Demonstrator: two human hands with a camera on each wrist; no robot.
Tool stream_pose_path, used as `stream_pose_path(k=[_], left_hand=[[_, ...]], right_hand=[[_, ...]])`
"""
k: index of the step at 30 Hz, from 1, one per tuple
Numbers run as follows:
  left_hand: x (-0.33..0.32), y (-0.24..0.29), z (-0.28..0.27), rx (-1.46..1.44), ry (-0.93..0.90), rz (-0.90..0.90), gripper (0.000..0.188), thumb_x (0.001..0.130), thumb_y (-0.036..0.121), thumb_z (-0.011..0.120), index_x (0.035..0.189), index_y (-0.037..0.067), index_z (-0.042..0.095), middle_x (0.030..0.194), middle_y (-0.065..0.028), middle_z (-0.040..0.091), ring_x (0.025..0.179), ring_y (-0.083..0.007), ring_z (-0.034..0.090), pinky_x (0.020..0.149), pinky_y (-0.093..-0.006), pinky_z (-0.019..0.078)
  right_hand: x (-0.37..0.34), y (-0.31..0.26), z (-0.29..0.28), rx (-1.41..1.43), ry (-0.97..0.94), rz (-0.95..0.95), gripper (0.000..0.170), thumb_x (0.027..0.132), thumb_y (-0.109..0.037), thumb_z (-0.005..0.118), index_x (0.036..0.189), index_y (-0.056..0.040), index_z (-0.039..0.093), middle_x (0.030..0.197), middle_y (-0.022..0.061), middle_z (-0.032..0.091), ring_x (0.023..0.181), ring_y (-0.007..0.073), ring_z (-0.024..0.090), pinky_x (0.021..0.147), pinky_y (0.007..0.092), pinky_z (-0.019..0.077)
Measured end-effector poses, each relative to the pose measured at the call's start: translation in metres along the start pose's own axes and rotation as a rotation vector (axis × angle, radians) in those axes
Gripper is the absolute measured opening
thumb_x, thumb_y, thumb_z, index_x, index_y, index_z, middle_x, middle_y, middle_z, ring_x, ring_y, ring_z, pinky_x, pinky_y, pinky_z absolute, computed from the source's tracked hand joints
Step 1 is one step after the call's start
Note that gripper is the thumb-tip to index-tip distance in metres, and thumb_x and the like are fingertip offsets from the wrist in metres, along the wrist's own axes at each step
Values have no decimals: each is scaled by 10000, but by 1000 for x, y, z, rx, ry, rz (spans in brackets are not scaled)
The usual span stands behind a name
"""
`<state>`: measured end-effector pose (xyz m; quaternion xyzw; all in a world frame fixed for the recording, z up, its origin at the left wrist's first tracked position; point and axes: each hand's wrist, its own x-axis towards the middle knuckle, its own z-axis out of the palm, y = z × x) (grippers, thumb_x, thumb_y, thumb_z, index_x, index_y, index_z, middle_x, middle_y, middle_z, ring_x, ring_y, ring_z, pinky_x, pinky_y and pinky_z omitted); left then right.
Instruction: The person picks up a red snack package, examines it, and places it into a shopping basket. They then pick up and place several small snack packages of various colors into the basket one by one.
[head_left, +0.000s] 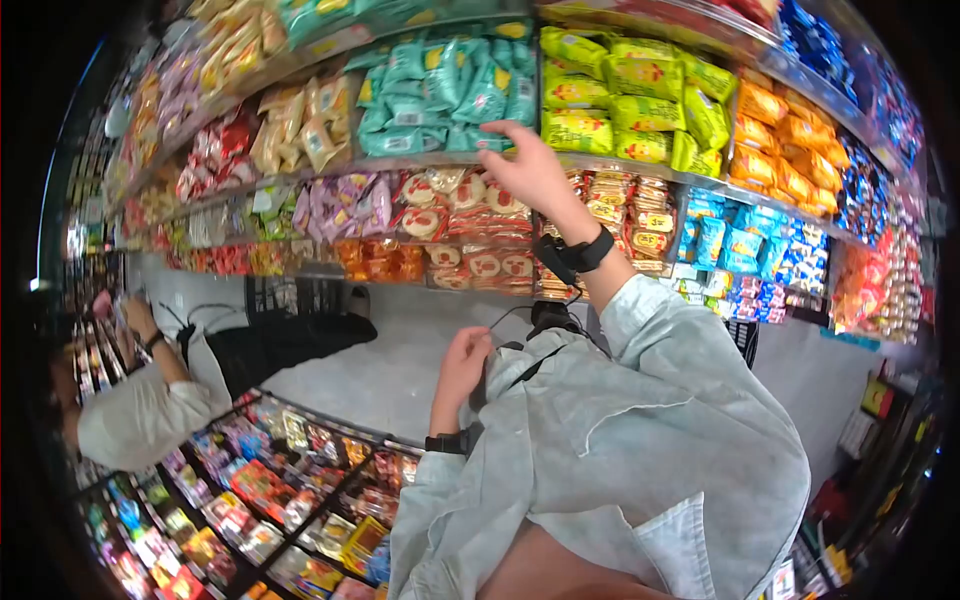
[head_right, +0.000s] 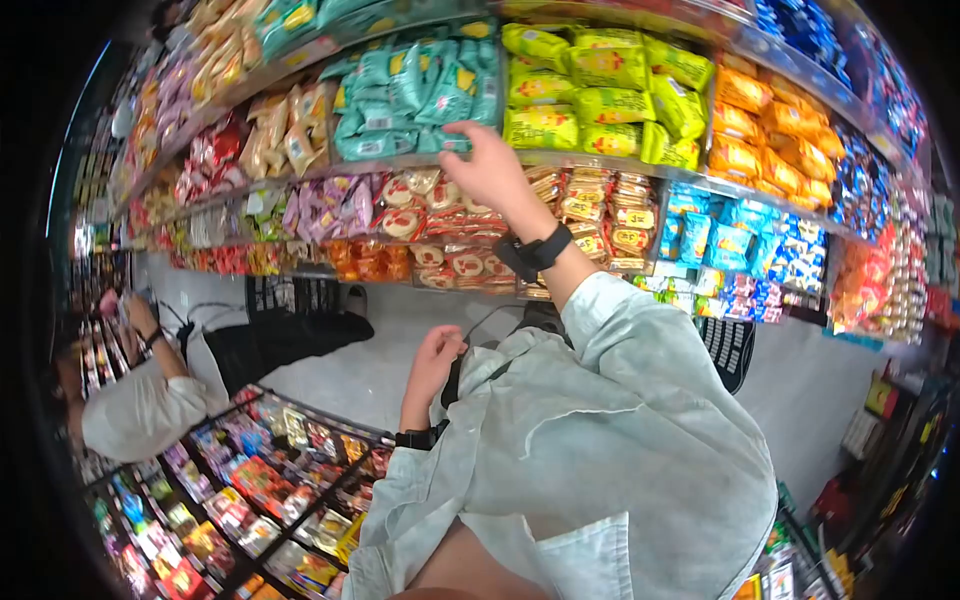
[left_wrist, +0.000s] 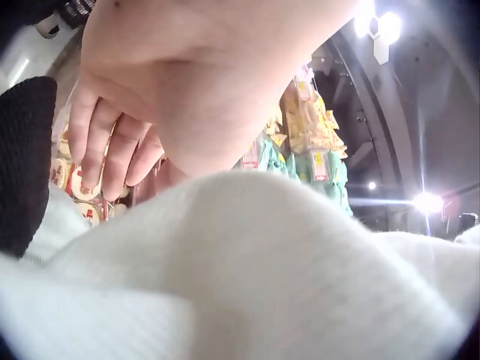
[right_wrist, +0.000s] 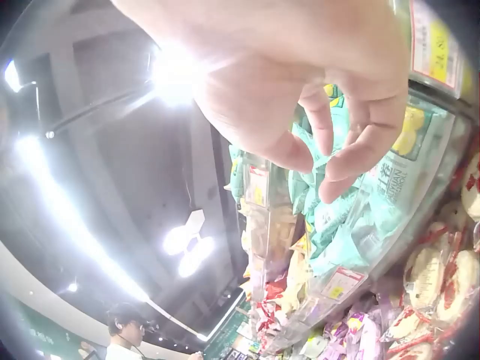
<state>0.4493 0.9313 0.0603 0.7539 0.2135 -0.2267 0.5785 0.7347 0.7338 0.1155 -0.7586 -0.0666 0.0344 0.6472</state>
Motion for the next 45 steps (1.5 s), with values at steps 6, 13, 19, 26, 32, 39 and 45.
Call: stream_pose_path(k=[6, 13, 19, 26, 32, 39, 45], left_hand=[[24, 17, 3, 92, -89, 90, 279, 1035, 212, 641, 1255, 40, 638, 985, -56, 719, 923, -139, 660, 849, -294, 517], [23, 2, -20, 109, -160, 130, 298, 1056, 195, 617, 1290, 10, 608, 1015, -89, 738, 954, -143, 677, 868, -298, 518], [23, 2, -53, -82, -213, 173, 388, 1020, 198, 683, 1349, 23, 578, 1054, -92, 711, 965, -168, 692, 865, -314, 541], [-9, 2, -75, -95, -244, 578, 777, 847, 71, 850, 1517, 54, 459, 1279, -133, 653, 1132, -220, 671, 977, -373, 539], [-28, -36, -92, 156, -508, 809, 568, 739, 64, 879, 1273, 77, 686, 1232, -111, 666, 1137, -277, 664, 964, -381, 532], [-75, -56, -62, 413, -801, 714, 488, 842, 201, 831, 1303, 126, 692, 1176, -84, 691, 1009, -241, 692, 843, -362, 566], [-124, -64, -33, 737, -859, 809, 483, 841, 380, 825, 1194, 80, 690, 1063, -126, 711, 826, -261, 677, 734, -391, 546]], right_hand=[[10, 8, 3, -62, -16, -38, 468, 929, -301, 711, 1311, -32, 692, 1241, 206, 708, 988, 296, 759, 875, 394, 591], [-30, -7, -4, 169, -36, 41, 320, 1006, -209, 688, 1253, -11, 732, 1187, 93, 712, 972, 143, 712, 823, 280, 567], [-138, -56, 9, 11, -36, -100, 192, 1024, -114, 665, 1141, -5, 771, 1093, 70, 750, 953, 143, 703, 861, 309, 557], [-280, -58, 68, 61, -303, 209, 133, 995, -113, 722, 1022, -12, 805, 997, 90, 788, 942, 166, 718, 862, 312, 553], [-372, -56, 118, 181, -157, 417, 141, 977, -118, 758, 1074, -16, 759, 992, 62, 768, 912, 141, 711, 842, 286, 553], [-473, -81, 144, -33, 249, 411, 306, 932, -111, 793, 1160, -58, 596, 885, 37, 710, 815, 155, 703, 768, 309, 565], [-551, -62, 138, -322, 344, 410, 313, 955, -238, 759, 1145, -57, 590, 796, 98, 722, 787, 292, 746, 667, 392, 546]])
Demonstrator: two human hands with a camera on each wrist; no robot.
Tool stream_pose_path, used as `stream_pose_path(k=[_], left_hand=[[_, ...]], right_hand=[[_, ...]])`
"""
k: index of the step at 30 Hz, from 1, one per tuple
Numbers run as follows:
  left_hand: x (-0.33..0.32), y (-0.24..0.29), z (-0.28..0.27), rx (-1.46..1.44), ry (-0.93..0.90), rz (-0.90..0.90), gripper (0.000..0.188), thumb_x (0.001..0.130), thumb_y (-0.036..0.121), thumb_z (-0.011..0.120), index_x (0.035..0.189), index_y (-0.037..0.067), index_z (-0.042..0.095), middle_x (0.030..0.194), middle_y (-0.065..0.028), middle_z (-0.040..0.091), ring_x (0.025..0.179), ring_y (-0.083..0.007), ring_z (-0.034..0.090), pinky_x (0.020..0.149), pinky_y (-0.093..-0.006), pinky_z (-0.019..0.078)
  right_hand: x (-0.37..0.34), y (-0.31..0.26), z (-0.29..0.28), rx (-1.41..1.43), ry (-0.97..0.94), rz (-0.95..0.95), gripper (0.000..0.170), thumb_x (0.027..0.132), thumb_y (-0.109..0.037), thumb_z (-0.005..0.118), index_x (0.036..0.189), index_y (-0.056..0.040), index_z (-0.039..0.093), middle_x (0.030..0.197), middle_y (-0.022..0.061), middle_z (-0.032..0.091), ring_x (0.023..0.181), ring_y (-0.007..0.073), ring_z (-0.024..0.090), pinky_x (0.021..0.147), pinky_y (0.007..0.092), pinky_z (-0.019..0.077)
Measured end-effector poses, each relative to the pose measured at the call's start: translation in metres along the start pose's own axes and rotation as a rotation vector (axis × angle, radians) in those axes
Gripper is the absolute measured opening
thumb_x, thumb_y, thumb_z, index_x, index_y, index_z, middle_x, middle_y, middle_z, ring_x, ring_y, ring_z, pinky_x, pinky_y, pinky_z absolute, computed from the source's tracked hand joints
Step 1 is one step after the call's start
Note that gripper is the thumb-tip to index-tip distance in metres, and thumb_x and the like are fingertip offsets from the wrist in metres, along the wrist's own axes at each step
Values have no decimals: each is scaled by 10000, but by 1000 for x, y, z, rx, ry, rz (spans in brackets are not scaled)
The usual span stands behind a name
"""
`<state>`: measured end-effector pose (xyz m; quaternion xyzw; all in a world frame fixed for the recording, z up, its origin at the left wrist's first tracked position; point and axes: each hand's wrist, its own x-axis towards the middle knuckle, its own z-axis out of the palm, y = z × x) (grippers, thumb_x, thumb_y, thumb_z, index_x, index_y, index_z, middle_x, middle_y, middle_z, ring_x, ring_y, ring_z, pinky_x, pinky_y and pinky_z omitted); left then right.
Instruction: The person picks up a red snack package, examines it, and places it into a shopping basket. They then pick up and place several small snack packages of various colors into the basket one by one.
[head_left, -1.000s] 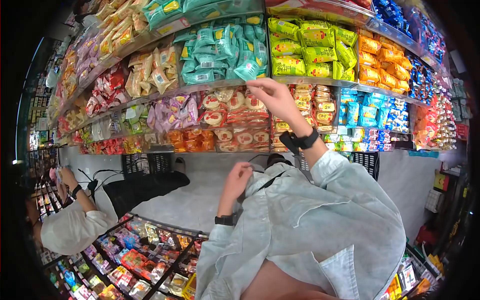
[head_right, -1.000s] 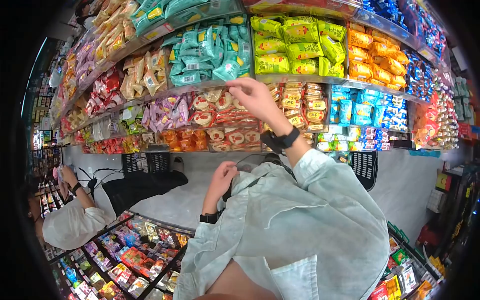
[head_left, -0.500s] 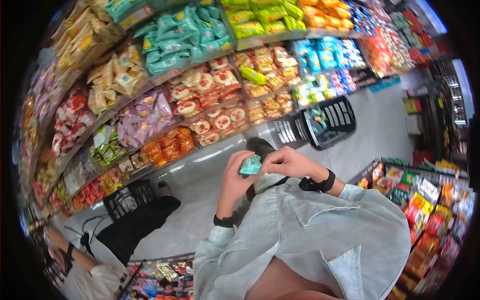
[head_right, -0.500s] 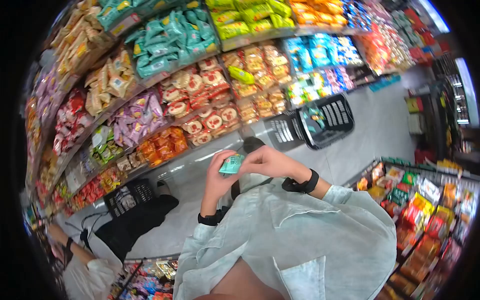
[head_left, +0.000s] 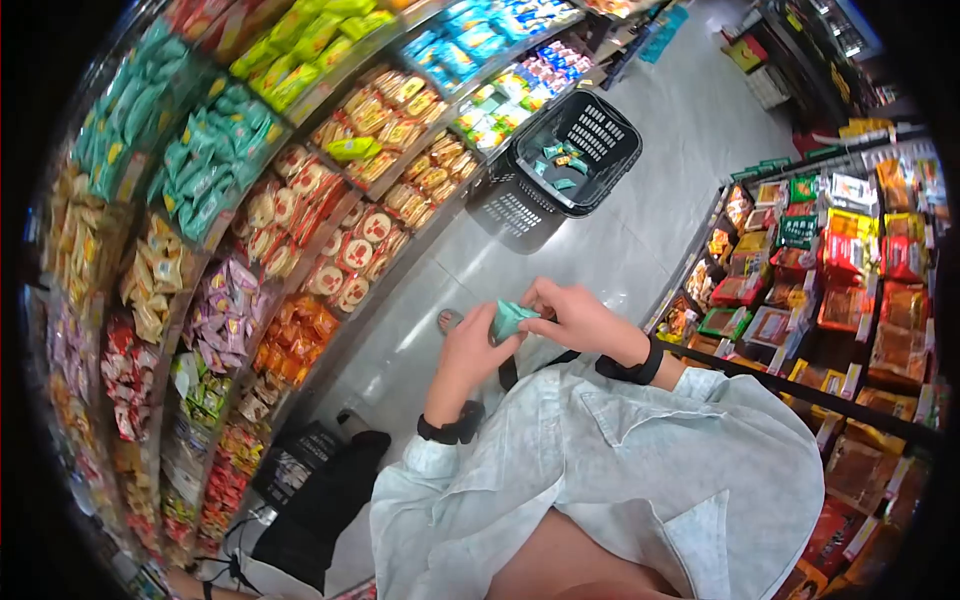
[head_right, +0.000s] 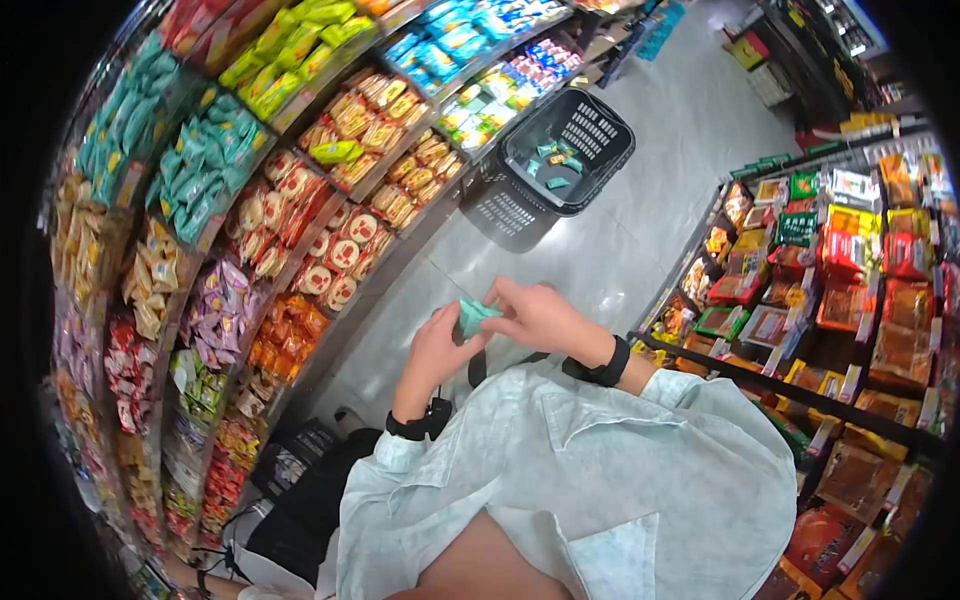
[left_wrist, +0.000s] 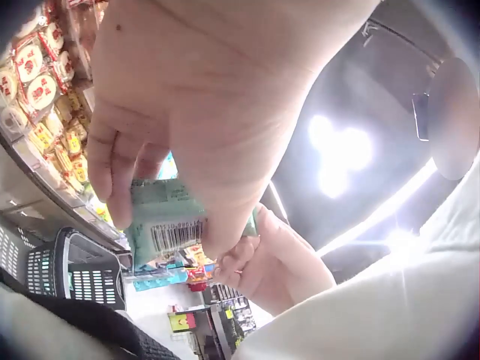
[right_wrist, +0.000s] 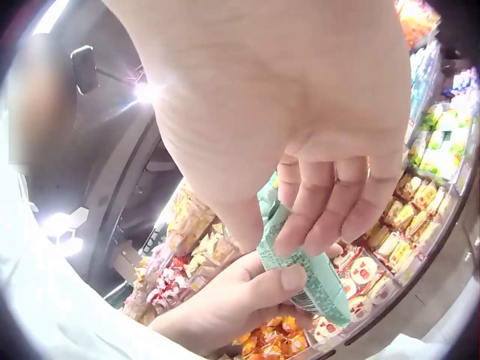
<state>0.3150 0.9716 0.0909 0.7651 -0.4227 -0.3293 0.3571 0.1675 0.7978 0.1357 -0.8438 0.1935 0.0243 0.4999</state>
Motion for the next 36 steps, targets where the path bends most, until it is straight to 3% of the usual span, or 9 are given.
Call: stream_pose_path(k=[3, 6, 9, 12, 13, 16, 25, 28, 36], left_hand=[[10, 38, 33, 3, -42, -61, 492, 837, 408, 823, 1144, 51, 678, 927, -137, 706, 764, -282, 670, 702, -394, 527], [28, 79, 91, 13, -73, -67, 474, 853, 412, 805, 1147, 59, 685, 822, -129, 689, 743, -292, 674, 726, -403, 516], [45, 128, 160, 0, -113, 11, 448, 866, 410, 793, 1122, 58, 687, 792, -132, 682, 733, -309, 672, 765, -419, 506], [62, 178, 207, 50, -263, 15, 424, 875, 401, 790, 1090, 51, 683, 801, -148, 691, 726, -340, 660, 808, -446, 503], [70, 195, 216, 93, -304, 18, 454, 882, 442, 782, 1023, 27, 664, 787, -191, 688, 756, -400, 694, 677, -469, 520], [83, 222, 245, 124, -270, 113, 467, 876, 456, 785, 1010, 26, 662, 761, -190, 679, 744, -406, 688, 665, -467, 516], [143, 235, 257, 144, -468, 172, 430, 826, 381, 840, 1033, 39, 681, 810, -182, 667, 731, -380, 654, 663, -439, 501], [179, 235, 256, 157, -509, 197, 447, 792, 393, 844, 1038, 52, 692, 891, -177, 700, 840, -408, 673, 711, -474, 520], [302, 251, 247, 111, -527, 264, 464, 796, 374, 842, 1059, 32, 670, 938, -199, 714, 882, -406, 702, 755, -449, 539]], right_hand=[[-33, 36, -26, 31, 36, 22, 271, 996, -234, 731, 1139, -54, 586, 766, 94, 696, 710, 227, 707, 652, 350, 537], [-76, 87, -60, 107, 122, 25, 227, 1035, -259, 669, 1094, -49, 605, 763, 90, 720, 718, 215, 717, 649, 346, 528], [-128, 136, -103, 319, 212, 53, 219, 1060, -260, 629, 1043, -42, 618, 752, 63, 716, 699, 159, 699, 632, 326, 506], [-176, 167, -155, 498, 190, 270, 229, 1077, -257, 603, 1015, -37, 627, 761, 32, 704, 695, 99, 667, 619, 293, 481], [-188, 177, -163, 564, 231, 275, 239, 1084, -261, 598, 1005, -36, 620, 762, 19, 680, 691, 73, 640, 610, 264, 463], [-210, 197, -178, 626, 361, 284, 230, 1079, -246, 605, 997, -31, 611, 760, 9, 672, 688, 76, 643, 620, 259, 474], [-220, 232, -209, 589, 296, 316, 188, 1055, -205, 623, 1106, -24, 633, 840, 47, 740, 761, 96, 699, 710, 283, 520], [-205, 236, -229, 510, 280, 338, 223, 1061, -203, 611, 1168, -11, 648, 887, 63, 760, 810, 112, 716, 757, 298, 534], [-134, 235, -315, 430, 436, 334, 213, 1072, -123, 580, 1195, 19, 681, 922, 68, 753, 826, 125, 706, 801, 296, 556]])
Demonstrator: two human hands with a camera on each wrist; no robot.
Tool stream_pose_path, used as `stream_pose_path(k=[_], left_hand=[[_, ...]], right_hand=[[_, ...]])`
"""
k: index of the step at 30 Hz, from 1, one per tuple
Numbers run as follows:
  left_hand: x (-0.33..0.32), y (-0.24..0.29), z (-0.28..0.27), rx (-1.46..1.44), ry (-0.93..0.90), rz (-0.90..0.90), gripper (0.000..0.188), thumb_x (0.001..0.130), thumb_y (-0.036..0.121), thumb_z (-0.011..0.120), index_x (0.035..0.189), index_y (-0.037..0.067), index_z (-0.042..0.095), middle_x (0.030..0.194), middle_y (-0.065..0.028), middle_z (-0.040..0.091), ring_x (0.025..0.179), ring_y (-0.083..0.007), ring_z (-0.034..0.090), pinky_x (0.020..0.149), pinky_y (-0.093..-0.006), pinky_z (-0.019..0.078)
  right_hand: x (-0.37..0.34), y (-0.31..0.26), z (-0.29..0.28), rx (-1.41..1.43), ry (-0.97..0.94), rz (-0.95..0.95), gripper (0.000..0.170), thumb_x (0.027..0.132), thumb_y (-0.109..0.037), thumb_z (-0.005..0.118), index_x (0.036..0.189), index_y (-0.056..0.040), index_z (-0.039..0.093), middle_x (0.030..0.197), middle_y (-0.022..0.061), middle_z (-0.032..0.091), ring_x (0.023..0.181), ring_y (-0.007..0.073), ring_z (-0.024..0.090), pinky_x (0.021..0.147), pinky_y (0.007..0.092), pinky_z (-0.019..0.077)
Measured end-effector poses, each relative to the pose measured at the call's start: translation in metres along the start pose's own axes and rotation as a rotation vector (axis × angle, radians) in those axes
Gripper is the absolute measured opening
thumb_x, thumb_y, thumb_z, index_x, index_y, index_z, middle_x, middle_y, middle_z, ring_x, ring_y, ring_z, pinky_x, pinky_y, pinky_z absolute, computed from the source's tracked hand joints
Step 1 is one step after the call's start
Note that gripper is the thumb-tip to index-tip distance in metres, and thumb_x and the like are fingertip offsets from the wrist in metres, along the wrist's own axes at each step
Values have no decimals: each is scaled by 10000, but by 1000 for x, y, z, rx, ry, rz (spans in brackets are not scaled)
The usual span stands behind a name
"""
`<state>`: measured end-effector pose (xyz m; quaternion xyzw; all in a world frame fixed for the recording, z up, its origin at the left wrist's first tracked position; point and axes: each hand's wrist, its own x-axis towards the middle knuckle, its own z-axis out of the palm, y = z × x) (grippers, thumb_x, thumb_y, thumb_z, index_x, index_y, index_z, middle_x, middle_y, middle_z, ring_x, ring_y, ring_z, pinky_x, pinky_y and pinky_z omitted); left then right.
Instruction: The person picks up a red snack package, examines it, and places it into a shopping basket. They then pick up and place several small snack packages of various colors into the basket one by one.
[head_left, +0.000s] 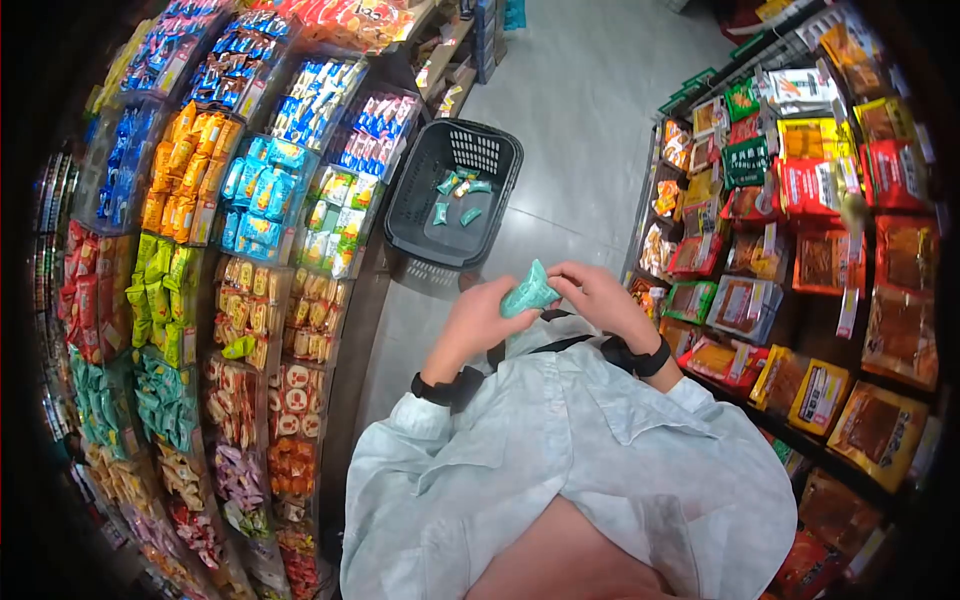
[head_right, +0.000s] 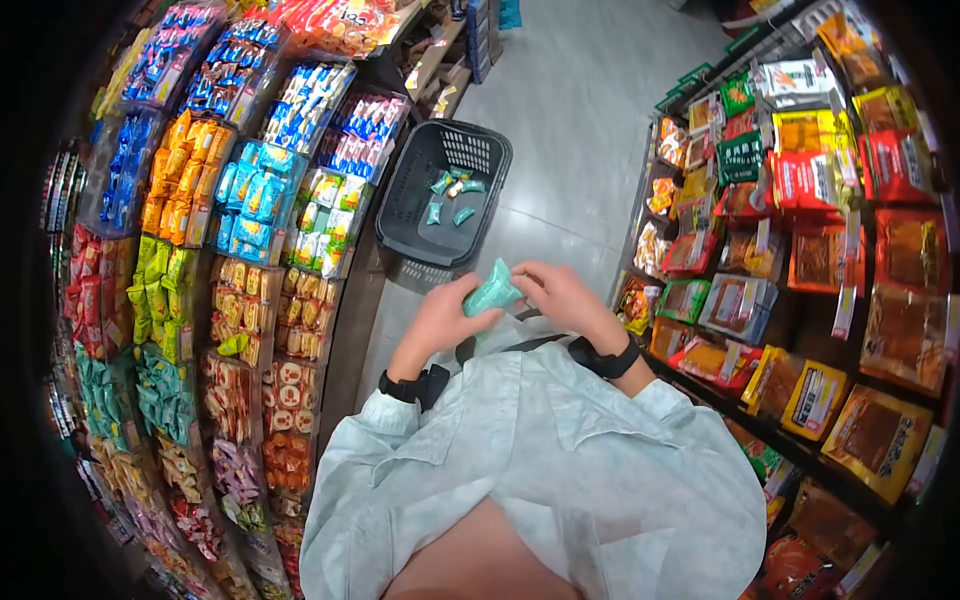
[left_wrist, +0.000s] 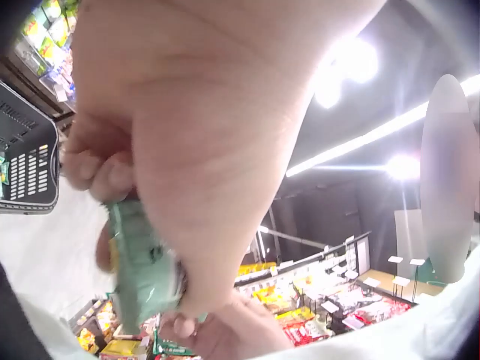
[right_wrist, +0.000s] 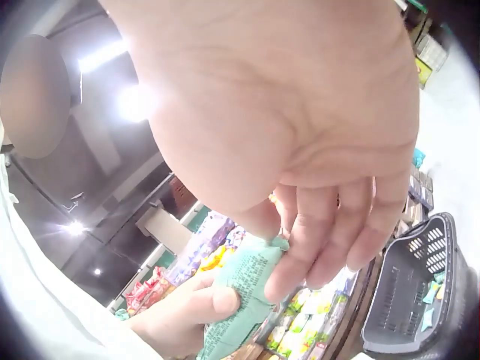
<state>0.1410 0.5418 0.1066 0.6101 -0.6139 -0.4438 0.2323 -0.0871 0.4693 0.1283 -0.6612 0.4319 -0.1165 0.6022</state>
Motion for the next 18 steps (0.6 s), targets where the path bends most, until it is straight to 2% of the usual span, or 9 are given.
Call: stream_pose_path(k=[5, 8, 11, 14, 17, 18], left_hand=[[24, -19, -34, -90, 85, 72, 479, 825, 378, 825, 1105, 31, 649, 920, -193, 717, 861, -388, 711, 739, -444, 537], [25, -27, -53, -173, 64, -44, 457, 838, 364, 827, 1094, 31, 645, 894, -173, 712, 817, -339, 706, 725, -421, 530], [29, -41, -56, -184, 109, -68, 449, 843, 360, 839, 1081, 33, 641, 859, -143, 695, 774, -264, 686, 709, -392, 522], [38, -45, -50, -155, 140, -195, 424, 844, 336, 858, 1053, 34, 645, 837, -108, 690, 758, -210, 668, 697, -369, 517], [50, -47, -40, -211, 239, -266, 615, 830, 462, 858, 1190, 22, 621, 1001, -175, 734, 821, -302, 709, 728, -418, 537], [53, -46, -36, -253, 320, -334, 653, 832, 453, 861, 1247, 25, 597, 1040, -172, 733, 827, -283, 708, 734, -409, 541]], right_hand=[[61, -23, -9, -20, -48, -39, 192, 1033, -141, 626, 1127, -7, 725, 902, 70, 766, 774, 128, 732, 726, 293, 559], [88, -30, -2, -39, -113, -63, 185, 1050, -103, 599, 1143, 18, 705, 898, 43, 743, 785, 105, 695, 741, 281, 555], [111, -34, -2, -67, -173, -98, 176, 1046, -98, 598, 1140, 3, 707, 894, 55, 745, 781, 119, 706, 738, 283, 555], [136, -28, -10, -142, -226, -123, 176, 1043, -89, 586, 1151, -15, 703, 889, 64, 754, 776, 138, 718, 732, 291, 558], [166, -27, -29, -218, -330, -161, 217, 1018, -87, 613, 1220, -40, 678, 982, 85, 758, 819, 157, 729, 753, 315, 576], [173, -29, -34, -178, -305, -185, 243, 1007, -87, 629, 1243, -47, 666, 1050, 95, 745, 838, 163, 730, 765, 321, 581]])
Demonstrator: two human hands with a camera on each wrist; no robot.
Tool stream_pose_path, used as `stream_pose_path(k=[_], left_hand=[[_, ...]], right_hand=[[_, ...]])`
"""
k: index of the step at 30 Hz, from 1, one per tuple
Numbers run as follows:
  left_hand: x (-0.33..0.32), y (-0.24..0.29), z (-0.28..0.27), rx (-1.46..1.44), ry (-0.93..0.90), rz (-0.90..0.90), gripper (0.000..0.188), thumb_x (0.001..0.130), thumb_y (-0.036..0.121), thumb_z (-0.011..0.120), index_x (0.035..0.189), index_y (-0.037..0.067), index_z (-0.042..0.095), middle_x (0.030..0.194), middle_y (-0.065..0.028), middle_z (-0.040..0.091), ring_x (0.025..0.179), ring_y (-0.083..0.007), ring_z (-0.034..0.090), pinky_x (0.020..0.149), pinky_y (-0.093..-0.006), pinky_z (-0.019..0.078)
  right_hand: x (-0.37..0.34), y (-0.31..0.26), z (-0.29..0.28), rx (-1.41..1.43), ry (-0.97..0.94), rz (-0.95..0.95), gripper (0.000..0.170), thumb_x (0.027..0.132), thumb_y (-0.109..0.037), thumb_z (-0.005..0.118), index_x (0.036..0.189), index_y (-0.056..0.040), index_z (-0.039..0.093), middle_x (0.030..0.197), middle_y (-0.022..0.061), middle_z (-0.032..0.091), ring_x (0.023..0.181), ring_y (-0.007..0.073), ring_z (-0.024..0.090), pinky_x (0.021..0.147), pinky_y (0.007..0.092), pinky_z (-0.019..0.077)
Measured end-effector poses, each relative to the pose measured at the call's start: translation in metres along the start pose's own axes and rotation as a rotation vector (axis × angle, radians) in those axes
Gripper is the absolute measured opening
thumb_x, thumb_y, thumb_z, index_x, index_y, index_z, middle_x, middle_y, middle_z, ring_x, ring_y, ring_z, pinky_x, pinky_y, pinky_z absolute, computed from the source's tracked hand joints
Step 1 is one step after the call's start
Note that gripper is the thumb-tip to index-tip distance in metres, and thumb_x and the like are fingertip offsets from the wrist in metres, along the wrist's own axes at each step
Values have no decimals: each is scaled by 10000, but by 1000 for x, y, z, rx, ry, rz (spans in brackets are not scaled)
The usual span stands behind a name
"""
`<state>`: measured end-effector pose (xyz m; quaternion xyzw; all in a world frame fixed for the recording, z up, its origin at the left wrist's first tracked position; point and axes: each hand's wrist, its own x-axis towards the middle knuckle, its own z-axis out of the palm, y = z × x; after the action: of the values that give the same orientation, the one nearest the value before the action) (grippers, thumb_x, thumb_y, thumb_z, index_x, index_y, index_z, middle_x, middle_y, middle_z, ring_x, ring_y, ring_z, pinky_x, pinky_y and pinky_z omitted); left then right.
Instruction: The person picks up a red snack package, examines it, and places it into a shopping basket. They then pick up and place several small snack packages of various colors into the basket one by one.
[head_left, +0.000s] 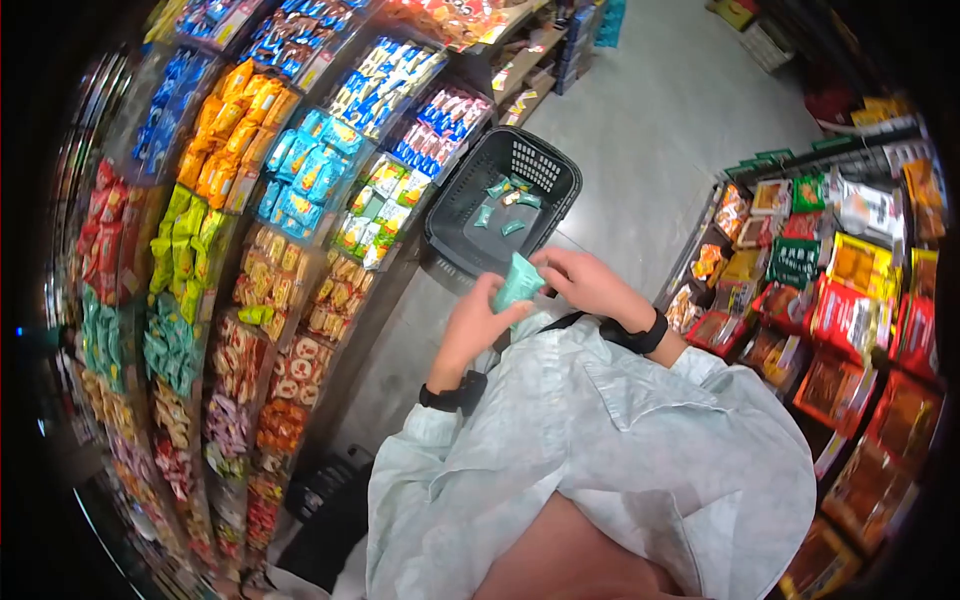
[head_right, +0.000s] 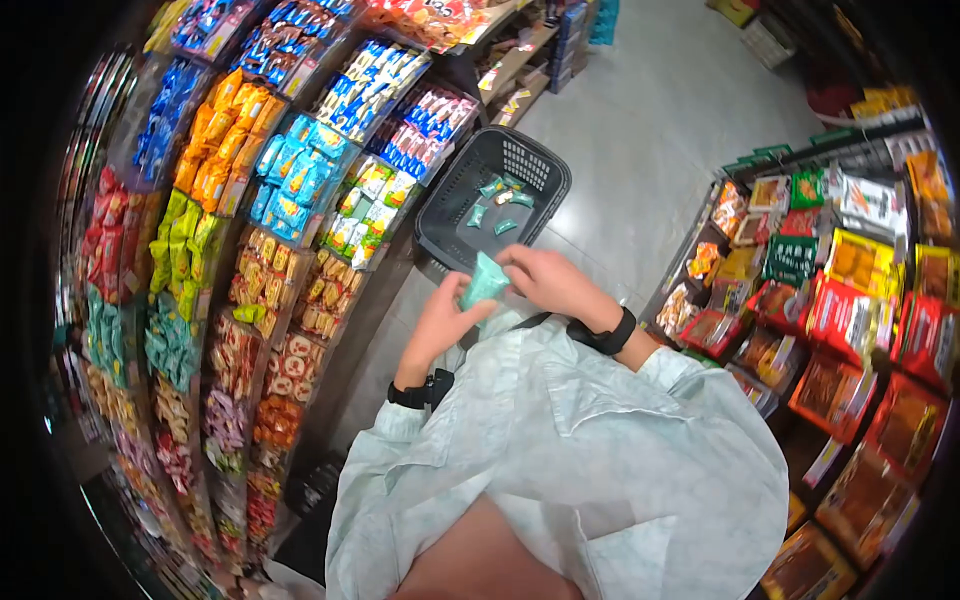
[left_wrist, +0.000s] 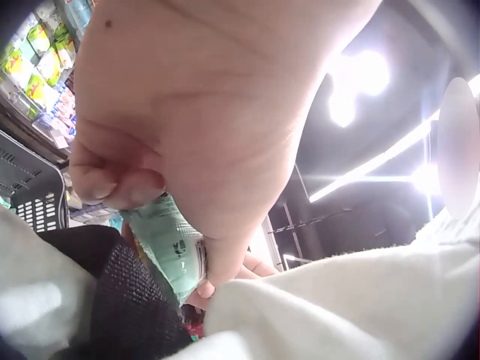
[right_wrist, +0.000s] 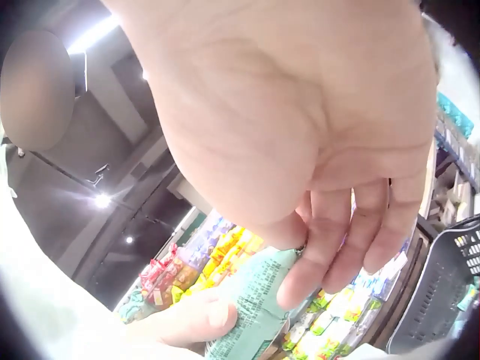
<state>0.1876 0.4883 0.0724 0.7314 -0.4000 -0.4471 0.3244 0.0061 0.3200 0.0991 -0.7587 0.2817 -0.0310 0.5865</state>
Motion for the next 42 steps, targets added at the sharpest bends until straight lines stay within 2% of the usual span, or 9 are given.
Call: stream_pose_path(k=[2, 3, 7, 17, 23, 32, 35, 38, 42], left_hand=[[5, 9, 7, -88, 168, -124, 738, 835, 437, 867, 1363, 30, 551, 1118, -166, 731, 839, -245, 705, 745, -393, 549], [8, 7, 12, -205, 237, -114, 714, 905, 244, 843, 1455, 6, 453, 1291, -194, 644, 887, -170, 687, 782, -319, 568], [6, 23, 37, -200, 593, -91, 678, 950, 209, 784, 1503, 13, 443, 1418, -245, 621, 1029, -226, 719, 906, -354, 568], [-48, 29, 145, 104, 34, -456, 453, 978, 344, 665, 1334, 71, 602, 1229, -219, 725, 1134, -404, 693, 939, -482, 550], [-60, 35, 148, -115, 372, -529, 442, 976, 330, 674, 1326, 70, 601, 1105, -194, 755, 1046, -396, 714, 878, -474, 559], [-82, 3, 141, -113, 319, -446, 430, 976, 328, 695, 1307, 62, 622, 1105, -175, 755, 1027, -357, 727, 873, -431, 567], [-109, -26, 132, -103, 391, -418, 439, 973, 338, 698, 1311, 68, 623, 1104, -182, 752, 1023, -366, 721, 867, -435, 567], [-146, -60, 108, -124, 423, -401, 451, 979, 341, 697, 1328, 66, 618, 1098, -167, 758, 1028, -340, 730, 868, -429, 567], [-193, -109, 76, -592, 558, -290, 398, 1020, 335, 654, 1305, 58, 630, 1085, -136, 756, 1017, -285, 730, 882, -393, 569]], right_hand=[[13, -1, -15, 71, 62, -55, 307, 984, -89, 659, 1290, -62, 642, 1185, 115, 718, 876, 176, 732, 789, 334, 592], [22, 0, -26, 53, 57, -98, 329, 975, -91, 672, 1302, -69, 637, 1224, 118, 694, 897, 180, 731, 799, 336, 594], [41, 20, -56, -44, -55, -190, 356, 958, -97, 698, 1309, -88, 638, 1282, 116, 636, 952, 188, 724, 819, 335, 595], [53, 78, -63, -263, -606, -186, 313, 938, -172, 703, 1231, -69, 661, 1113, 152, 679, 970, 314, 717, 861, 434, 564], [61, 67, -47, -516, -876, -314, 328, 934, -229, 702, 1220, -73, 659, 1169, 139, 706, 1118, 357, 676, 957, 460, 540], [54, 44, -2, -485, -796, -344, 329, 912, -108, 705, 1234, -67, 653, 1099, 155, 720, 1083, 390, 681, 899, 463, 547], [48, 44, 21, -570, -880, -432, 374, 879, 3, 673, 1246, -66, 651, 1092, 159, 736, 1076, 380, 698, 902, 445, 556], [36, 27, 60, -674, -1167, -234, 448, 842, 99, 616, 1259, -61, 653, 1125, 157, 751, 1091, 365, 712, 914, 436, 557], [11, 2, 145, -733, -1135, -320, 447, 853, 119, 554, 1246, -58, 673, 1086, 150, 776, 1111, 335, 723, 919, 415, 560]])
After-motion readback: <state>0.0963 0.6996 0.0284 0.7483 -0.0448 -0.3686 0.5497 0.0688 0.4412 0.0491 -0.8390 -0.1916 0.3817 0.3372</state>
